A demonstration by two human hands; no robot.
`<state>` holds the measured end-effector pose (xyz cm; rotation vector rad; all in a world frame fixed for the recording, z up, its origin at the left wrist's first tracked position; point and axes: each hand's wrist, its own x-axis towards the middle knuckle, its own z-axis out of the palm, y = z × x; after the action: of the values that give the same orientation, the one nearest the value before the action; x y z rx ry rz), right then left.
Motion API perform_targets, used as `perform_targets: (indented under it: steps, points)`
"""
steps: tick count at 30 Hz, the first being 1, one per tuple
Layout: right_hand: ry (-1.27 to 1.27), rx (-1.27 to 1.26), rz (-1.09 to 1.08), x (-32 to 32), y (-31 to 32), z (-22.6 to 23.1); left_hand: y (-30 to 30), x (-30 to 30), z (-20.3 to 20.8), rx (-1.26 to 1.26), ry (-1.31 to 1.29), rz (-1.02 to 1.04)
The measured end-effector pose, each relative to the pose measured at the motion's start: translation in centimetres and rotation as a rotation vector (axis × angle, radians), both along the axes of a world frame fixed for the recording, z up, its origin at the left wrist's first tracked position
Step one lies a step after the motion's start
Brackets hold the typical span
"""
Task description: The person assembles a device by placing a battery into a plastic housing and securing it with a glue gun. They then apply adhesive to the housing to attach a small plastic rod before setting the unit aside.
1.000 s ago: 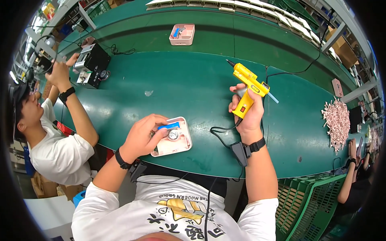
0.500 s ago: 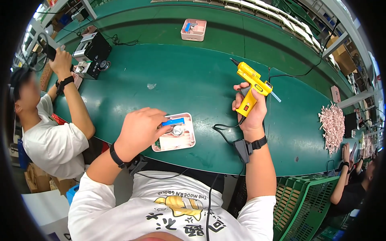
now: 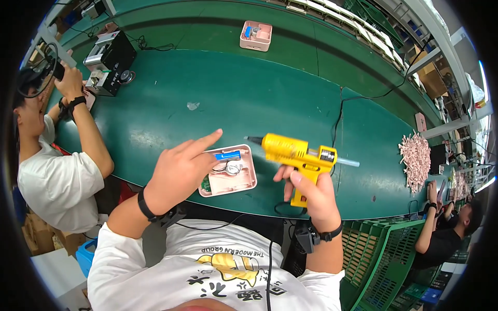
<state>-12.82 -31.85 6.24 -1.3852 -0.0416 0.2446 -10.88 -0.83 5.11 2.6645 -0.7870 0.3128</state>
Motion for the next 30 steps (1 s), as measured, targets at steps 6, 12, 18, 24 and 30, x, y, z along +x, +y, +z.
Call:
perform_targets:
  steps: [6, 12, 18, 24, 30]
  points:
    - [0.022, -0.075, 0.008, -2.6, 0.2, -0.7, -0.7, 0.5, -1.7, -0.046, -0.014, 0.046]
    - [0.017, 0.067, -0.079, -3.4, 0.7, -2.1, -2.9, 1.3, -0.7, 0.245, 0.123, 0.136]
    - [0.030, 0.133, -0.112, -4.0, 0.6, -2.9, -2.4, 1.5, -1.3, 0.201, 0.027, 0.064]
    - [0.033, 0.162, -0.133, -4.0, 0.8, -3.0, -2.0, 1.6, -1.3, 0.189, -0.001, 0.054]
    - [-0.004, 0.149, -0.122, -3.8, 0.9, -2.4, -2.3, 1.5, -1.3, 0.229, -0.001, 0.032]
